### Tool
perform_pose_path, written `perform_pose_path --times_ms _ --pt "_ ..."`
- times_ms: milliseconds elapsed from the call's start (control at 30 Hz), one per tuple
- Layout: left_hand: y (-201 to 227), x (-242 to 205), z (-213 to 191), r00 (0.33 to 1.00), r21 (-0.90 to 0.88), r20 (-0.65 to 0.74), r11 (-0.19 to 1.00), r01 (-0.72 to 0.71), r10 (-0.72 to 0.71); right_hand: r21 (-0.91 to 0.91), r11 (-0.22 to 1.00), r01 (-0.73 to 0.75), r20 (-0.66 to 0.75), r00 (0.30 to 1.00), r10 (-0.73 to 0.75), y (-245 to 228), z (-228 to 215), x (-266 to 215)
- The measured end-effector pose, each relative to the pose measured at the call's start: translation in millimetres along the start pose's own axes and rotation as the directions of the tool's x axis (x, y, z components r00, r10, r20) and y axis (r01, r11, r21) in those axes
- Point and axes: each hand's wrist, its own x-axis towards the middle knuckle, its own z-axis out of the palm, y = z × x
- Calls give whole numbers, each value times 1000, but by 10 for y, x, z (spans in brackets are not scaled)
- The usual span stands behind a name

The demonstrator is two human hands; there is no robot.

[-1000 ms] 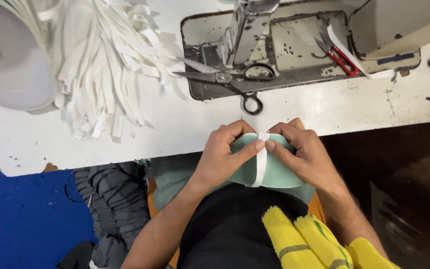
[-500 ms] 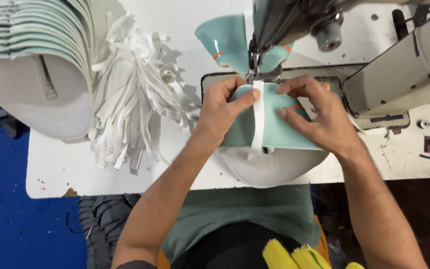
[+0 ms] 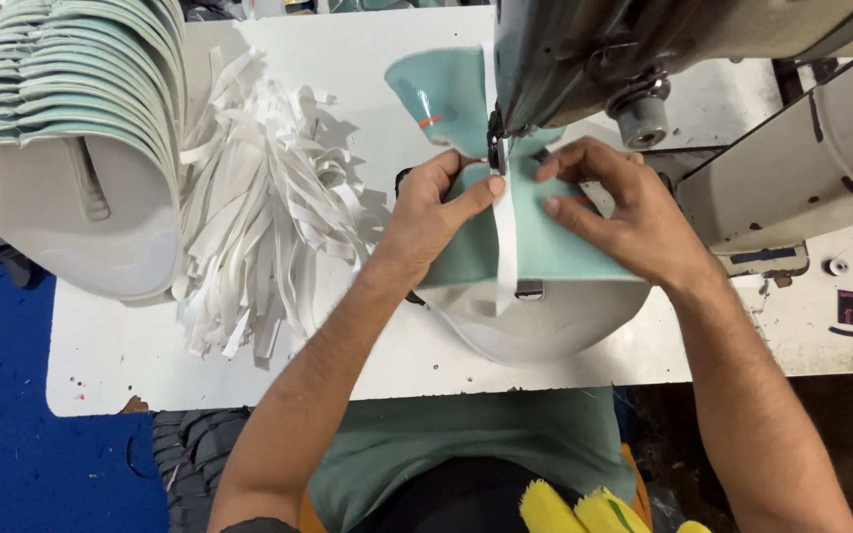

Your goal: The person sews a white elastic strap onto the upper part of a light blue slipper using a sewing machine. They repeatedly pick up a slipper, align the strap, sew it in place, and then cut the excess strap with scissors.

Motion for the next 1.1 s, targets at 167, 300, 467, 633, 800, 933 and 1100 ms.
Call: perform_pose_path --times_ms 167,300,467,633,800,933,1100 --pt "153 -64 -27 994 76 84 994 -82 76 -40 996 -74 42 996 76 -65 -55 104" --pt "34 -216 4 964 226 30 937 -266 266 -48 994 -97 50 994 100 -60 -87 138" --pt "310 -596 221 783 668 51 562 -488 620 -149 987 -58 52 996 67 -85 -89 139" --pt "295 -465 242 743 783 138 388 -487 654 -179 982 68 -12 997 -71 -90 -2 107" --pt "359 -532 371 724 698 -25 531 -481 689 -222 972 83 -61 993 -99 -84 26 63" --pt "344 -630 403 654 726 35 430 -536 755 -66 994 82 -40 996 -85 17 52 86" --pt "268 -614 395 669 700 -48 503 -507 741 -29 1000 -4 -13 1000 3 4 -40 163"
